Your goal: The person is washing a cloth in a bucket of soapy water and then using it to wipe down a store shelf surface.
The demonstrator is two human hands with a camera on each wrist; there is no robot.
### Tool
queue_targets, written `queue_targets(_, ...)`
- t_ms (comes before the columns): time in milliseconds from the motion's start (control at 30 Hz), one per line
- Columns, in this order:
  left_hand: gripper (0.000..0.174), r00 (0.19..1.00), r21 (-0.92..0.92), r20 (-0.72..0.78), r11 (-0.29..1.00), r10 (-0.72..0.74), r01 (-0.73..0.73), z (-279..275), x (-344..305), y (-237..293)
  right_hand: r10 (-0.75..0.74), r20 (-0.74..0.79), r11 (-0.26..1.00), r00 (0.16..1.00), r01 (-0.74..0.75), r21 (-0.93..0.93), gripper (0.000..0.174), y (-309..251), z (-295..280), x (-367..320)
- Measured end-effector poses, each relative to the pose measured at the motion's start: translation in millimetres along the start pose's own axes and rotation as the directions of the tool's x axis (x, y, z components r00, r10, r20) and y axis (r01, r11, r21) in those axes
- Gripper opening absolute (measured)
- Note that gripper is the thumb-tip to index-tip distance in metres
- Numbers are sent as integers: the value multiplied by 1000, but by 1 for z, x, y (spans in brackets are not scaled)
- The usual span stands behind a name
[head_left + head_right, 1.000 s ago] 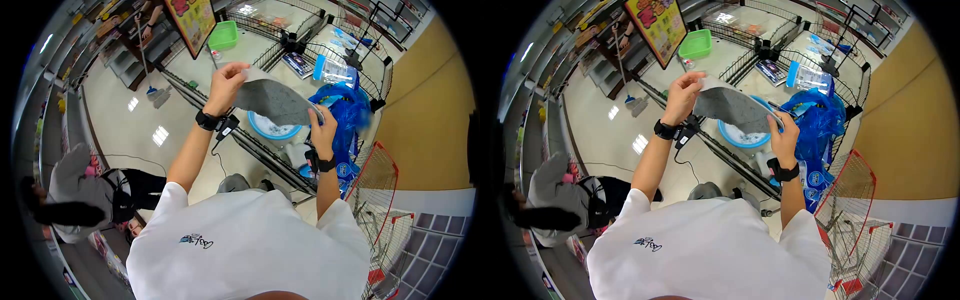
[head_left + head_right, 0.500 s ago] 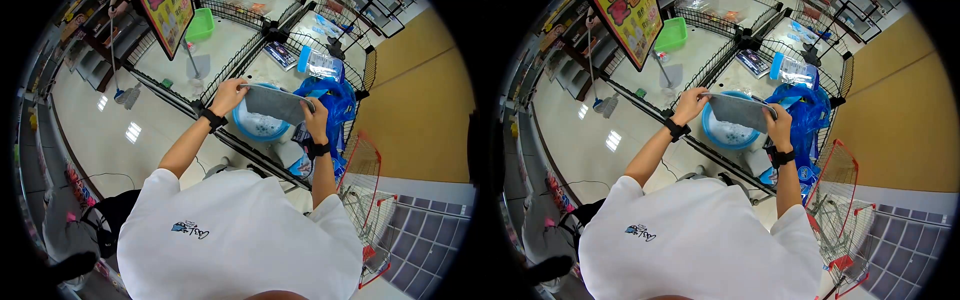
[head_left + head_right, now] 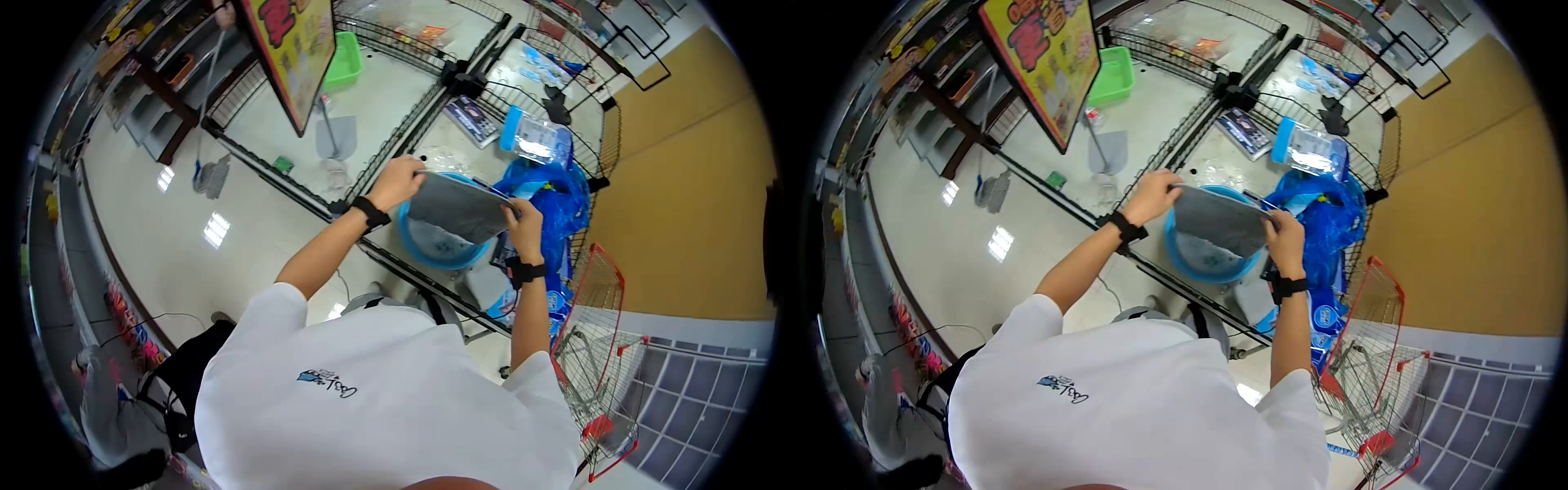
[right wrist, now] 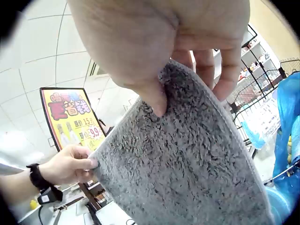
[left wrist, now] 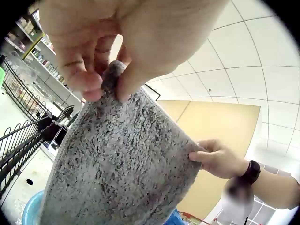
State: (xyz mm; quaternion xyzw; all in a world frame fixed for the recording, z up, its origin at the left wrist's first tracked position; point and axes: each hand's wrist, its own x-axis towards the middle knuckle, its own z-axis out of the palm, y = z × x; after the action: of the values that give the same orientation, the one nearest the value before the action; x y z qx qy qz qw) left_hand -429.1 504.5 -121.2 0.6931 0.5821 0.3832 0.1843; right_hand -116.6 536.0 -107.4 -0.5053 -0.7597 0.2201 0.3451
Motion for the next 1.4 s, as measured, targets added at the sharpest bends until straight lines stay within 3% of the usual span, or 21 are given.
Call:
queue_targets(100, 13, 996, -41, 59, 997, 73, -70, 14, 6, -14, -50, 59, 988, 997, 58, -141, 13, 36, 4, 4)
queue_targets(133, 13, 988, 7, 153, 999, 31, -33, 15, 7, -13, -19, 139, 988, 990, 41, -150, 15, 45, 5, 8)
queue_targets(267, 12, 984, 43, 131, 991, 121, -128, 55, 0, -42, 63, 241, 976, 968, -9, -218, 19, 71, 25, 6)
queue_targets(367, 9, 971, 154, 225, 981, 78, -115, 79, -11, -49, 81, 384, 958, 920, 35, -285, 20, 102, 51, -10)
queue_targets(433, 10, 935, 264, 351, 963, -49, -49, 101, -26, -63, 113, 498, 961, 860, 33, -275, 21, 125, 72, -22)
queue_targets(467, 9, 908, 330, 409, 943, -92, -53, 111, -30, -69, 232, 557, 948, 798, -57, -313, 22, 134, 83, -24)
queue_targets(500, 9, 905, 346, 414, 937, -100, -55, 121, -36, -75, 225, 558, 953, 799, -62, -295, 22, 133, 90, -25)
queue_targets(567, 8, 875, 394, 484, 900, -32, -185, 142, -54, -81, 57, 608, 879, 792, 249, -406, 23, 138, 106, -40)
queue_targets(600, 10, 801, 432, 593, 871, -79, -234, 144, -54, -79, 129, 686, 888, 716, 224, -402, 25, 145, 123, -40)
queue_targets(633, 10, 783, 441, 615, 864, -94, -242, 148, -52, -73, 130, 687, 903, 715, 201, -380, 25, 148, 132, -42)
queue_targets(700, 16, 693, 418, 721, 807, -15, -418, 149, -50, -59, 31, 701, 861, 713, 337, -381, 30, 145, 142, -43)
queue_targets(733, 20, 621, 422, 780, 800, -81, -426, 157, -47, -64, 108, 753, 883, 649, 285, -372, 31, 135, 138, -37)
queue_targets(767, 20, 608, 420, 789, 798, -86, -433, 166, -49, -68, 110, 752, 891, 650, 271, -365, 31, 136, 143, -38)
queue_targets(833, 21, 520, 430, 843, 758, -140, -492, 167, -36, -67, 218, 800, 908, 559, 185, -377, 34, 135, 151, -27)
queue_targets(867, 25, 442, 439, 872, 734, -210, -518, 171, -29, -68, 257, 818, 909, 515, 158, -385, 38, 138, 155, -24)
queue_targets(967, 30, 427, 451, 876, 691, -222, -565, 189, -26, -95, 302, 836, 890, 458, 178, -420, 42, 152, 174, -20)
queue_targets(1000, 36, 383, 443, 889, 683, -250, -581, 189, -25, -100, 310, 836, 894, 453, 162, -419, 44, 151, 178, -20)
queue_targets(1133, 43, 334, 452, 890, 700, -311, -553, 205, -19, -113, 368, 848, 890, 381, 119, -440, 42, 154, 199, -17)
queue_targets(1367, 46, 343, 466, 879, 754, -332, -464, 228, -26, -131, 435, 826, 879, 357, 30, -476, 46, 155, 213, -16)
queue_targets(1400, 46, 329, 460, 883, 758, -335, -462, 226, -24, -131, 433, 844, 876, 316, 73, -477, 46, 153, 211, -12)
